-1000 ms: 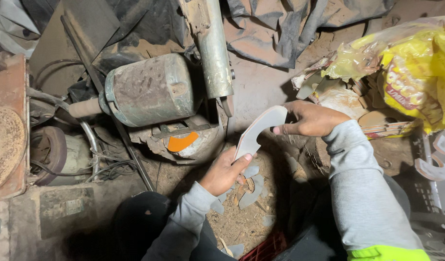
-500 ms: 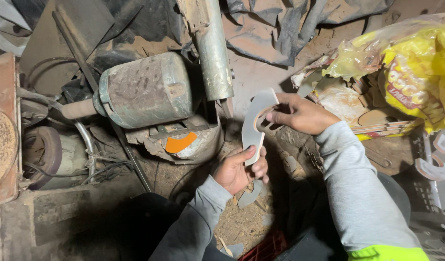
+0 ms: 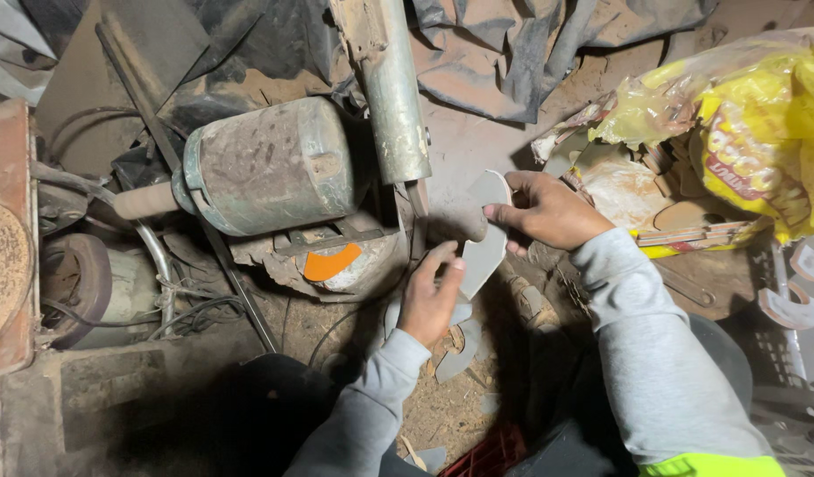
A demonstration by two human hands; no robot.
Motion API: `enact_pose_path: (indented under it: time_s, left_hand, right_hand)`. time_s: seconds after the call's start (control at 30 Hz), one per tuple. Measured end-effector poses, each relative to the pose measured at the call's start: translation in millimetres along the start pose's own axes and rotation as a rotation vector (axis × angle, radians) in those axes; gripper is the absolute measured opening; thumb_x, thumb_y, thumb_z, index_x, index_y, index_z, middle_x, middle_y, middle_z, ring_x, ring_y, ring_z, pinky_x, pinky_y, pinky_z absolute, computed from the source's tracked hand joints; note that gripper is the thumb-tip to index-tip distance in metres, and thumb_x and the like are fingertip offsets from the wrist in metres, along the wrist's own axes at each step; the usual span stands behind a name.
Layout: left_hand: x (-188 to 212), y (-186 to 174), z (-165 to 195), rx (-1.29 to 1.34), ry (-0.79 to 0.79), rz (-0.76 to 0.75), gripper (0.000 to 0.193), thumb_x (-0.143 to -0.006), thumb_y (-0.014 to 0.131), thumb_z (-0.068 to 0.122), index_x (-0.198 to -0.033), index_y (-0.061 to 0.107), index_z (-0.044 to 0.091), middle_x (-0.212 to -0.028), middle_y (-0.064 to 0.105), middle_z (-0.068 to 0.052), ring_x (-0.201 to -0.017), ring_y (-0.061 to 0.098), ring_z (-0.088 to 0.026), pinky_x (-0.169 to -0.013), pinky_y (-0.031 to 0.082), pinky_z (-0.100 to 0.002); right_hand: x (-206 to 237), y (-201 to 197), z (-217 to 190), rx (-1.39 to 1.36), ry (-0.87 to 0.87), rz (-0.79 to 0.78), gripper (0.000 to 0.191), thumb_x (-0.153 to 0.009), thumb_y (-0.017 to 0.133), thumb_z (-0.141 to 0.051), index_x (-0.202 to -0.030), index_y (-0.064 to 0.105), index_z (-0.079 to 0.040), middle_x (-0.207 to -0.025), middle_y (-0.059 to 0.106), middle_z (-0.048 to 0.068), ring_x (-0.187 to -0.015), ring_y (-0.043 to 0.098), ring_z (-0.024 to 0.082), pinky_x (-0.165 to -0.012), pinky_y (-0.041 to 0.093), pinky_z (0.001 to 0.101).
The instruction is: The person uses a belt grinding machine to smooth and shape the edges of curved shoe sole pieces. They hold each piece with both hands, pressing it against the moving belt, then rotate and flip the piece to grind different edges. Finished pieces are placed on the floor beside the machine.
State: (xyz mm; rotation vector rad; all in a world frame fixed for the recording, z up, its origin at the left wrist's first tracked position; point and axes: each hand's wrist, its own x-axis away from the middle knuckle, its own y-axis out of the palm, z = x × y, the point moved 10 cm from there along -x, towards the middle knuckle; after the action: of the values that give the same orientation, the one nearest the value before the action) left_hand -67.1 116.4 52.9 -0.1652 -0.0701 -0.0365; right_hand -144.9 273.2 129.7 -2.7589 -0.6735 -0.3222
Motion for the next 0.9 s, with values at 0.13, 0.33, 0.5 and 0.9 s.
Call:
enact_pose_path:
  time_s: [0.13,0.33,0.5,0.9]
  left_hand:
    - [12,-2,42,-0.387,0.361,0.128,0.058,-0.086,0.082,0.026,-0.131,0.059,-0.002,-0.118,0.069,-0.016,-0.107,0.069,-0.034,-0.091,0.056,-0.042]
    - [-22,-4,-6,0.255,-0.054,-0.199,0.041,-0.096,0.071,0.026,-0.128,0.064,0.000,-0.107,0.071,-0.010,-0.094,0.071,-0.021,-0.076,0.061,-0.034]
    - [-37,-11,-7,0.409,-0.005,-0.235,0.044,-0.097,0.068,0.028,-0.130,0.059,0.001,-0.110,0.069,-0.008,-0.095,0.072,-0.018,-0.071,0.060,-0.032]
    - [-59,-27,-19,0.423,-0.046,-0.181,0.040,-0.097,0.071,0.031,-0.122,0.067,-0.001,-0.108,0.070,-0.007,-0.091,0.069,-0.016,-0.072,0.058,-0.031]
  right_hand:
    - [-8,7,6,0.061,0.032,0.088,0.031,-0.094,0.069,-0.020,-0.113,0.063,0.004,-0.074,0.071,0.007,-0.055,0.066,0.014,-0.051,0.053,0.0288]
    - [-24,27,-7,-0.009,-0.244,0.016,0.028,-0.099,0.067,-0.014,-0.120,0.065,0.005,-0.097,0.073,0.007,-0.092,0.067,0.013,-0.082,0.055,0.0285]
    - [-44,44,7,-0.177,-0.230,-0.029,0.036,-0.093,0.066,-0.004,-0.128,0.059,0.002,-0.100,0.072,0.007,-0.096,0.069,0.014,-0.089,0.057,0.0301]
    - [-66,43,4,-0.113,-0.246,0.097,0.032,-0.088,0.074,-0.004,-0.119,0.065,0.003,-0.100,0.075,0.007,-0.092,0.070,0.011,-0.085,0.058,0.0275]
